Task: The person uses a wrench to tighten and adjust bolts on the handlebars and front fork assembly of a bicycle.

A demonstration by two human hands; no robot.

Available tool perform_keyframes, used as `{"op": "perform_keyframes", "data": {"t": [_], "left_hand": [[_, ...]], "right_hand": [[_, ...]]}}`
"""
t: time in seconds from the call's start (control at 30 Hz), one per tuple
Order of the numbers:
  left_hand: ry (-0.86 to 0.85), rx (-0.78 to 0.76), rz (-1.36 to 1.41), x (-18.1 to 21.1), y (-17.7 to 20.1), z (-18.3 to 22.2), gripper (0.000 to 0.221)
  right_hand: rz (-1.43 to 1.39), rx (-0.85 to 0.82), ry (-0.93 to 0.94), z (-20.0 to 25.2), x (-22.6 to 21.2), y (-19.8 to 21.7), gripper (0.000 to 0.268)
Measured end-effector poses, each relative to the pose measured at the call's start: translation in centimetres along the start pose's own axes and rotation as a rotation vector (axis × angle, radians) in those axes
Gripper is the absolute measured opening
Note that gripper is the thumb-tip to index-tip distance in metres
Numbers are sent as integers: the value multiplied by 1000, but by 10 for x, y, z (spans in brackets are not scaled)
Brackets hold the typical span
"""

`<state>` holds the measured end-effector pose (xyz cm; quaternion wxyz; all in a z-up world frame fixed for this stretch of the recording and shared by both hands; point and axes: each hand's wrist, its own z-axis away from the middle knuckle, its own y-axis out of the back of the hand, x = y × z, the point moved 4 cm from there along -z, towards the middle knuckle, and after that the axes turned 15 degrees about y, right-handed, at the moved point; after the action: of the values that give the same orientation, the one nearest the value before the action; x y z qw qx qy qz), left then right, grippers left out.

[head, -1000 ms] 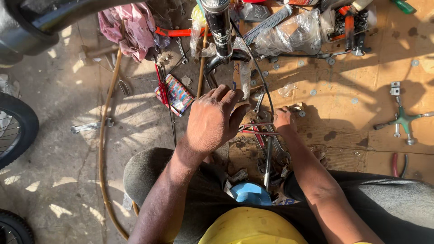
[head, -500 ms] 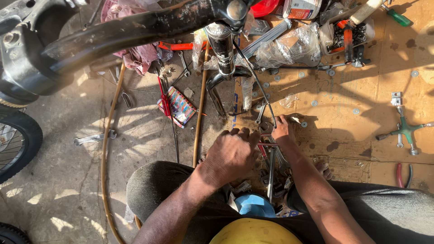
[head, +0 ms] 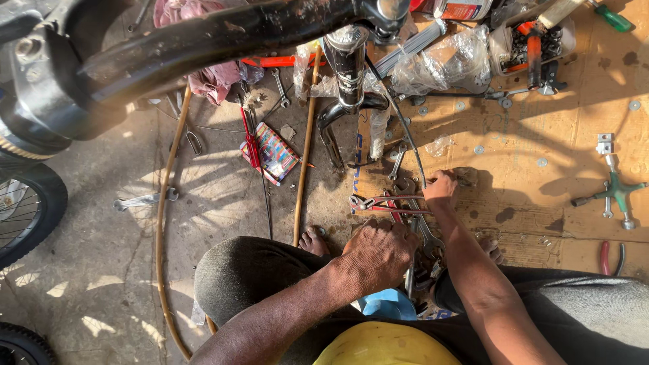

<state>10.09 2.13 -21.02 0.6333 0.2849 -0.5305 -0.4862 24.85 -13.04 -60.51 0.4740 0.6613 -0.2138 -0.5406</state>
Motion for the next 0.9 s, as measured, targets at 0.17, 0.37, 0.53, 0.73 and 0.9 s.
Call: {"op": "perform_keyframes", "data": {"t": [0.17,0.37,0.53,0.73,0.9], "left_hand": [[47,-41,22,0,5,-1,27],[-51,31,-60,3,0,-8,29],[-16,-133,-201,-2,-14,-16,28],[-3,-89,-126,-8,-27,-19,26],[2,19,-109,-19,-43,-21,25]], "right_hand": [[59,-110,57,-9,-3,-3,37],[-39,149,436,-4,-57,10,28],[-1,-163,389,4,-66,28,42],[-15,-367,170,18,-62,38,54],[65,-416,21,7,-47,31,43]]}}
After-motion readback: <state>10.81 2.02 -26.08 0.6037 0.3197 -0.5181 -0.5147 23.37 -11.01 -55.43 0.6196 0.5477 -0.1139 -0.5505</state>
